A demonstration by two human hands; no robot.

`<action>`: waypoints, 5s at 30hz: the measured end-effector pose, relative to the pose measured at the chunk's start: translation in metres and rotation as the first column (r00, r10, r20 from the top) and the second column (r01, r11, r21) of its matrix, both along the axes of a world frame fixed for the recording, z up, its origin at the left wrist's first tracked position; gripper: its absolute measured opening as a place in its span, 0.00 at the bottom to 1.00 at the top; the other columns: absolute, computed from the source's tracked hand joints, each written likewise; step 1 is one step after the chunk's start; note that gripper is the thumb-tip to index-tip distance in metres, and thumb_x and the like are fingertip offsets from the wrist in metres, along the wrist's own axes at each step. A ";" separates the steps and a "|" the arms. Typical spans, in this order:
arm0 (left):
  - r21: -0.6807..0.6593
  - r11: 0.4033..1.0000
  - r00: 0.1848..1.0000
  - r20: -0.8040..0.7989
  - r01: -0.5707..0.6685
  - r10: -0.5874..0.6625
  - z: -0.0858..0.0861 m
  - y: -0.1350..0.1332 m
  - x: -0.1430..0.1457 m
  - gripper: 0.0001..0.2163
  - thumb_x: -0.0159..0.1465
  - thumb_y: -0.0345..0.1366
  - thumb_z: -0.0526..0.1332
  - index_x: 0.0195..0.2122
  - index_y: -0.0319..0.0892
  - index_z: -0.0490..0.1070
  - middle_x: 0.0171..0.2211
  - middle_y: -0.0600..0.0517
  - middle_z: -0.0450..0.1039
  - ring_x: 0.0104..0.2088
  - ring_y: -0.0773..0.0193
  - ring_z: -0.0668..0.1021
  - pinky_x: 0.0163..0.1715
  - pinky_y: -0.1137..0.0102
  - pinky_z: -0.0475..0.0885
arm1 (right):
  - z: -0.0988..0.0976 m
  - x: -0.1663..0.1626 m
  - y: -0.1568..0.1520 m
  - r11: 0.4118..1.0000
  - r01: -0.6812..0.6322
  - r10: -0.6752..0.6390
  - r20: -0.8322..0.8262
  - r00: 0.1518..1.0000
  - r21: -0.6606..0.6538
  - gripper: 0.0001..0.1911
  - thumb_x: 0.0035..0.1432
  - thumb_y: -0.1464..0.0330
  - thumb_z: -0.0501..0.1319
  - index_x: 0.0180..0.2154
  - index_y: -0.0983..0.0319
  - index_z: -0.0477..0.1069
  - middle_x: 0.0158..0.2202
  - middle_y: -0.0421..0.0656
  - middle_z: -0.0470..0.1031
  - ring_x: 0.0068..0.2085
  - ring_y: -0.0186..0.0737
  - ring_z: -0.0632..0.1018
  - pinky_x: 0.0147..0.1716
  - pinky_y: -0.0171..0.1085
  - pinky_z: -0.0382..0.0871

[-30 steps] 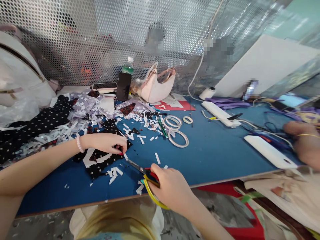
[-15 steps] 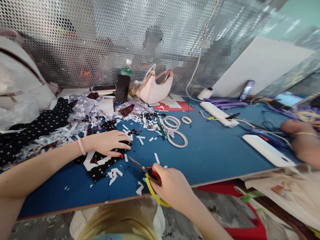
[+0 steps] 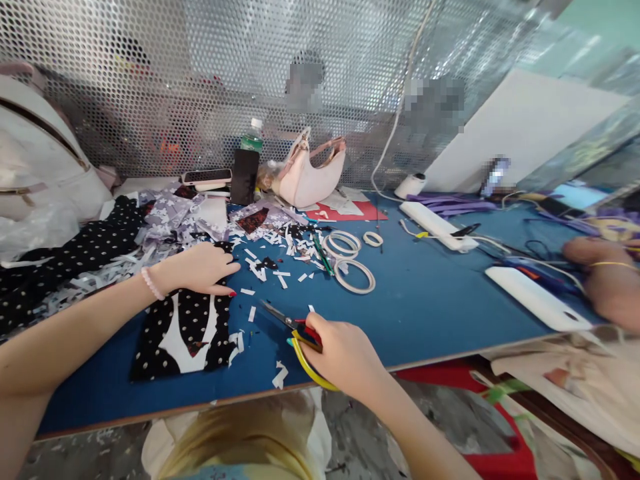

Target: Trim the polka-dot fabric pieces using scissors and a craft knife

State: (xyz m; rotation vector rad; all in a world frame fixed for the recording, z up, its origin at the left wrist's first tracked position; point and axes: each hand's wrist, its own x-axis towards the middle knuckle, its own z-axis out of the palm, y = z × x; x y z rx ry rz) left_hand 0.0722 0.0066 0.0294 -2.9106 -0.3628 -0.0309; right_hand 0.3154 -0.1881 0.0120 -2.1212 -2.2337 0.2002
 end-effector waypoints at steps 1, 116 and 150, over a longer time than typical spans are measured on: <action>-0.011 1.000 1.000 -0.016 -0.013 0.013 0.005 0.000 -0.002 0.21 0.64 0.55 0.59 0.34 0.39 0.72 0.29 0.46 0.73 0.28 0.58 0.74 0.26 0.69 0.58 | 0.000 0.000 0.002 1.000 -0.004 0.004 0.006 1.000 0.004 0.06 0.58 0.63 0.56 0.32 0.58 0.66 0.23 0.40 0.75 0.24 0.41 0.76 0.22 0.34 0.53; -0.903 0.423 0.947 0.193 0.070 0.256 -0.029 -0.002 0.010 0.05 0.62 0.31 0.61 0.39 0.38 0.74 0.33 0.52 0.76 0.32 0.69 0.76 0.35 0.74 0.70 | 0.026 -0.015 0.096 0.864 -0.315 0.266 -0.176 0.948 -0.393 0.13 0.60 0.60 0.55 0.27 0.58 0.57 0.20 0.35 0.65 0.23 0.34 0.63 0.25 0.34 0.52; -0.897 0.432 0.926 0.238 0.093 0.293 -0.031 -0.007 0.006 0.03 0.62 0.28 0.61 0.37 0.38 0.72 0.31 0.55 0.74 0.29 0.72 0.74 0.33 0.76 0.71 | 0.028 -0.046 0.107 0.891 -0.295 0.409 0.329 0.851 -0.346 0.28 0.63 0.44 0.51 0.35 0.61 0.73 0.29 0.50 0.79 0.32 0.49 0.80 0.24 0.36 0.50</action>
